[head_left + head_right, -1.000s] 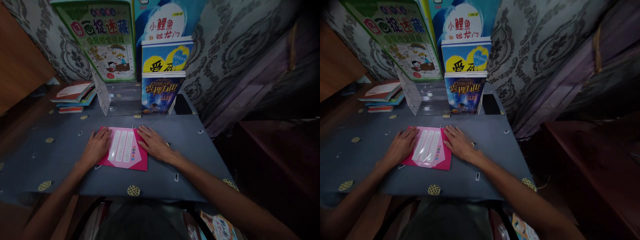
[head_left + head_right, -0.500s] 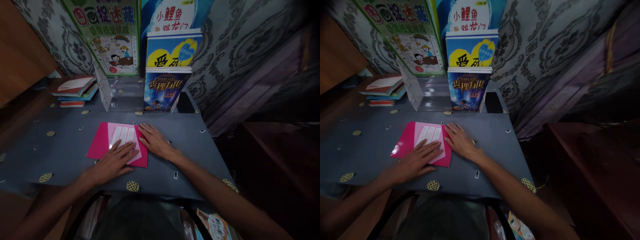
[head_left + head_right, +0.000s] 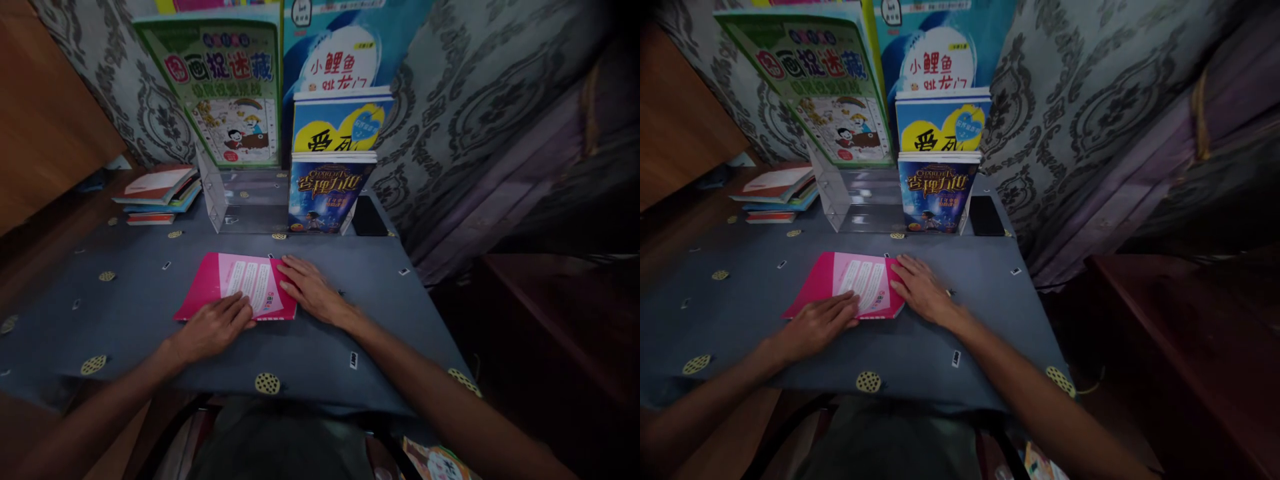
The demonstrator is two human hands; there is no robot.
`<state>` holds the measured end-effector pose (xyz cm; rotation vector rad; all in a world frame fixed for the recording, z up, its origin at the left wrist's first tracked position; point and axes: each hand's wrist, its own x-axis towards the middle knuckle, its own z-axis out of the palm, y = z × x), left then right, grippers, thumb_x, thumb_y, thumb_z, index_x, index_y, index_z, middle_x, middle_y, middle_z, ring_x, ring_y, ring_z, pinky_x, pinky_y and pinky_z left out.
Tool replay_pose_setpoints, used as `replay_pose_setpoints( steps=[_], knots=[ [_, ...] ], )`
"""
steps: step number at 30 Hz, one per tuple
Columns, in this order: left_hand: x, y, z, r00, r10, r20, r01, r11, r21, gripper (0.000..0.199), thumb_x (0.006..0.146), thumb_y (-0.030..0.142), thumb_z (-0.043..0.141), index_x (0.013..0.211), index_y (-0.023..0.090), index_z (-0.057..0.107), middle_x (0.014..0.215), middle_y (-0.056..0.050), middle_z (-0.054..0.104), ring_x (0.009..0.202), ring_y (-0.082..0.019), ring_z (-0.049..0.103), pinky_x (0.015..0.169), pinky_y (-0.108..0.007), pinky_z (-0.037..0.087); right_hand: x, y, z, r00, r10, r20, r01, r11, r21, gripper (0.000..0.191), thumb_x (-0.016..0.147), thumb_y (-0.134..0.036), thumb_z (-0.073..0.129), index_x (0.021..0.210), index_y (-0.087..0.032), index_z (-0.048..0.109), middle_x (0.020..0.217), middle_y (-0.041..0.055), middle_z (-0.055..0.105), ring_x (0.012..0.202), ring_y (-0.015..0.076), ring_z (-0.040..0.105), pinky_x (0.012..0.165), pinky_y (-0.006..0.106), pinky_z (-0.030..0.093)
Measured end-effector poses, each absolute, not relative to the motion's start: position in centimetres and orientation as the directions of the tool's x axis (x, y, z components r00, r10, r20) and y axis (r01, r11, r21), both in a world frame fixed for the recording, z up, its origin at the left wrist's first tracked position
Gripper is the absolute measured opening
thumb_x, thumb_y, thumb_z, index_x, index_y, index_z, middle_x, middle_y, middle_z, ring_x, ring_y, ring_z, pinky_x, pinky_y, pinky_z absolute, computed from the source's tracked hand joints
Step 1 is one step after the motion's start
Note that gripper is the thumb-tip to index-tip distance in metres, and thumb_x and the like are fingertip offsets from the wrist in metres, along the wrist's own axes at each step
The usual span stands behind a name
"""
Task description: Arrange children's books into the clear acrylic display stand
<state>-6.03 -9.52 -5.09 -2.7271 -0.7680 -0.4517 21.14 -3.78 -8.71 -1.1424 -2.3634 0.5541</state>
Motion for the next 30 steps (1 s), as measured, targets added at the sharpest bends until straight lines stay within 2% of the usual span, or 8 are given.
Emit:
replay_pose_setpoints(
  steps=[3, 7, 11, 14, 18, 21, 25, 30],
  knots=[
    [-5.9, -9.0, -4.1, 0.733, 0.549, 0.403, 0.604, -0.797, -0.013, 0.026, 0.107, 0.027, 0.038, 0.098, 0.019, 0.062, 0.082, -0.006, 0.074, 0.075, -0.017, 0.073, 0.067, -0.025, 0.055, 21.4, -3.7, -8.1, -0.519, 0.818, 0.249, 0.567, 0.548, -0.615, 0.053, 0.107, -0.048, 0.033, 0.134, -0.017, 0.067, 0.153, 0.0165, 0.054, 0.147, 0.0289, 0.045, 0.122, 0.055, 0.034],
    [-5.9, -8.6, -3.0, 0.584, 0.719, 0.377, 0.715, -0.676, 0.180, 0.036, 0.107, 0.035, 0.035, 0.084, 0.021, 0.058, 0.056, 0.003, 0.058, 0.046, -0.011, 0.053, 0.049, -0.022, 0.037, 21.9, -3.1, -7.4, -0.520, 0.800, 0.298, 0.415, 0.542, -0.731, 0.057, 0.106, -0.056, 0.032, 0.113, -0.019, 0.076, 0.136, 0.0130, 0.069, 0.138, 0.0290, 0.055, 0.117, 0.054, 0.039],
    [-5.8, -8.2, -1.3, 0.412, 0.838, 0.359, 0.761, -0.533, 0.369, 0.037, 0.103, 0.041, 0.034, 0.083, 0.022, 0.059, 0.057, 0.004, 0.054, 0.047, -0.009, 0.047, 0.051, -0.021, 0.035, 22.1, -2.8, -7.2, -0.485, 0.811, 0.326, 0.255, 0.488, -0.835, 0.050, 0.093, -0.066, 0.057, 0.099, -0.020, 0.076, 0.121, 0.0114, 0.075, 0.129, 0.0303, 0.061, 0.111, 0.052, 0.045],
    [-5.5, -8.1, 0.5, 0.336, 0.878, 0.340, 0.743, -0.469, 0.477, 0.036, 0.099, 0.042, 0.037, 0.072, 0.022, 0.051, 0.053, 0.006, 0.042, 0.045, -0.009, 0.039, 0.050, -0.021, 0.033, 21.8, -2.8, -7.2, -0.373, 0.875, 0.309, 0.183, 0.396, -0.900, 0.044, 0.077, -0.061, 0.078, 0.095, -0.021, 0.076, 0.111, 0.0077, 0.077, 0.115, 0.0285, 0.068, 0.106, 0.047, 0.049],
    [-5.0, -7.9, 2.6, 0.277, 0.897, 0.343, 0.711, -0.432, 0.555, 0.036, 0.095, 0.042, 0.040, 0.064, 0.023, 0.041, 0.053, 0.007, 0.037, 0.046, -0.009, 0.035, 0.049, -0.022, 0.031, 21.6, -2.9, -6.9, -0.270, 0.932, 0.242, 0.042, 0.263, -0.964, 0.038, 0.072, -0.055, 0.083, 0.088, -0.021, 0.077, 0.092, 0.0029, 0.078, 0.091, 0.0230, 0.073, 0.092, 0.040, 0.056],
    [-4.8, -7.6, 3.7, 0.243, 0.907, 0.343, 0.679, -0.411, 0.608, 0.040, 0.095, 0.044, 0.043, 0.062, 0.023, 0.040, 0.054, 0.006, 0.037, 0.049, -0.010, 0.036, 0.049, -0.022, 0.031, 21.6, -2.9, -6.6, -0.180, 0.964, 0.194, -0.115, 0.175, -0.978, 0.045, 0.068, -0.053, 0.086, 0.099, -0.022, 0.075, 0.093, 0.0024, 0.078, 0.085, 0.0200, 0.073, 0.085, 0.036, 0.058],
    [-4.3, -7.0, 4.3, 0.101, 0.936, 0.338, 0.547, -0.336, 0.767, 0.045, 0.090, 0.052, 0.054, 0.058, 0.022, 0.040, 0.053, 0.005, 0.037, 0.050, -0.010, 0.035, 0.047, -0.022, 0.031, 21.0, -3.2, -6.3, -0.159, 0.970, 0.182, -0.326, 0.123, -0.937, 0.062, 0.063, -0.053, 0.090, 0.116, -0.025, 0.071, 0.098, 0.0024, 0.079, 0.090, 0.0191, 0.073, 0.087, 0.035, 0.059],
    [-2.9, -6.4, 3.5, -0.113, 0.988, 0.103, 0.065, -0.096, 0.993, 0.041, 0.084, 0.061, 0.061, 0.074, 0.021, 0.058, 0.058, 0.001, 0.059, 0.059, -0.017, 0.060, 0.053, -0.027, 0.049, 20.1, -4.2, -6.2, -0.349, 0.925, 0.151, -0.342, 0.025, -0.940, 0.042, 0.068, -0.056, 0.087, 0.088, -0.021, 0.078, 0.084, 0.0011, 0.078, 0.074, 0.0142, 0.069, 0.076, 0.028, 0.058]
  ],
)
